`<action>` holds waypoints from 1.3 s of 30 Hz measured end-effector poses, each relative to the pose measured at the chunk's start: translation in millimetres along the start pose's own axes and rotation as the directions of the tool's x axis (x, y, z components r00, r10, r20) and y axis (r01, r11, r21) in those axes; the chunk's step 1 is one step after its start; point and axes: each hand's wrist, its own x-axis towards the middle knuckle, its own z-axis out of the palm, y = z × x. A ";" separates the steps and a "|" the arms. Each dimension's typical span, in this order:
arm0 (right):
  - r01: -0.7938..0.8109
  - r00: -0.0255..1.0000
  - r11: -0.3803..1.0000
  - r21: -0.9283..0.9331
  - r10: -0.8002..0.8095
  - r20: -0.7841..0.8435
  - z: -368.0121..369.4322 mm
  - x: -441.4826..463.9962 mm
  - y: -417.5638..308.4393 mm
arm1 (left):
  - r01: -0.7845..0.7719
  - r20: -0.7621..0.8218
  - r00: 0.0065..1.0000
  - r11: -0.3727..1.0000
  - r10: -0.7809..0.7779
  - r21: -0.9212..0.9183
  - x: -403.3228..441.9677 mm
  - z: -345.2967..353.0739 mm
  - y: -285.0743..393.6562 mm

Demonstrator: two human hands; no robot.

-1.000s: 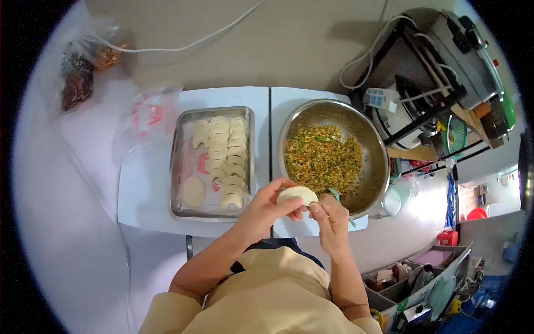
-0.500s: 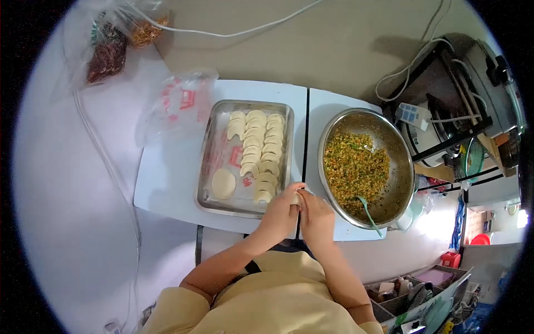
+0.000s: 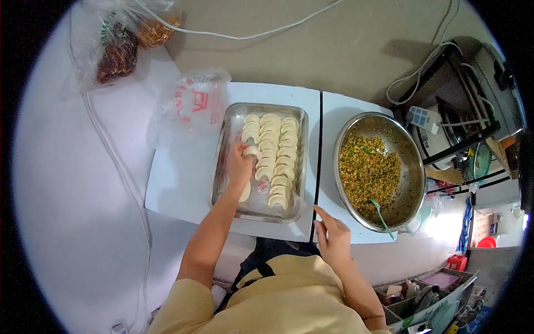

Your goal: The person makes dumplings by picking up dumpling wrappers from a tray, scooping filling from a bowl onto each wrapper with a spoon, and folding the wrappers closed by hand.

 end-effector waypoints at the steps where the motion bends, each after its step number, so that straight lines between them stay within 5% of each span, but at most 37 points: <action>1: 0.000 1.000 1.000 0.001 0.000 -0.003 -4.3 -3.3 -0.1 | -0.041 -0.039 0.998 0.992 0.046 0.121 13.9 -1.7 -10.9; 2: -0.019 1.000 0.999 0.027 0.019 -0.010 -7.6 -7.3 0.9 | -0.045 -0.037 0.998 0.992 0.050 0.121 22.6 -3.8 -10.0; 4: -0.075 0.997 0.996 0.055 0.076 -0.013 -16.4 -13.3 -0.5 | -0.176 0.013 0.982 0.893 0.187 0.413 35.1 -5.0 -9.7; 8: -0.185 0.981 0.979 0.084 0.188 -0.038 -28.1 -28.9 4.3 | -0.294 0.003 0.940 0.806 0.341 0.514 42.0 2.2 -16.7; 17: -0.278 0.946 0.952 0.126 0.294 -0.134 -64.6 -45.7 8.4 | -0.181 -0.031 0.972 0.829 0.233 0.529 18.7 -20.1 18.4; 19: -0.312 0.880 0.907 0.282 0.388 -0.275 -72.1 -56.8 23.9 | -0.127 0.209 0.978 0.850 0.021 0.510 9.9 -43.0 24.7; 25: -0.316 0.809 0.872 0.375 0.454 -0.374 -92.8 -59.3 47.8 | -0.317 0.454 0.891 0.711 -0.004 0.628 -17.3 -76.4 24.5; 34: -0.296 0.823 0.897 0.329 0.414 -0.390 -95.2 -51.7 51.6 | -0.363 0.460 0.888 0.583 -0.020 0.727 -26.9 -71.3 24.1; 39: -0.275 0.791 0.888 0.369 0.427 -0.439 -102.9 -56.4 65.3 | -0.280 0.411 0.910 0.645 -0.059 0.711 -27.4 -66.7 28.9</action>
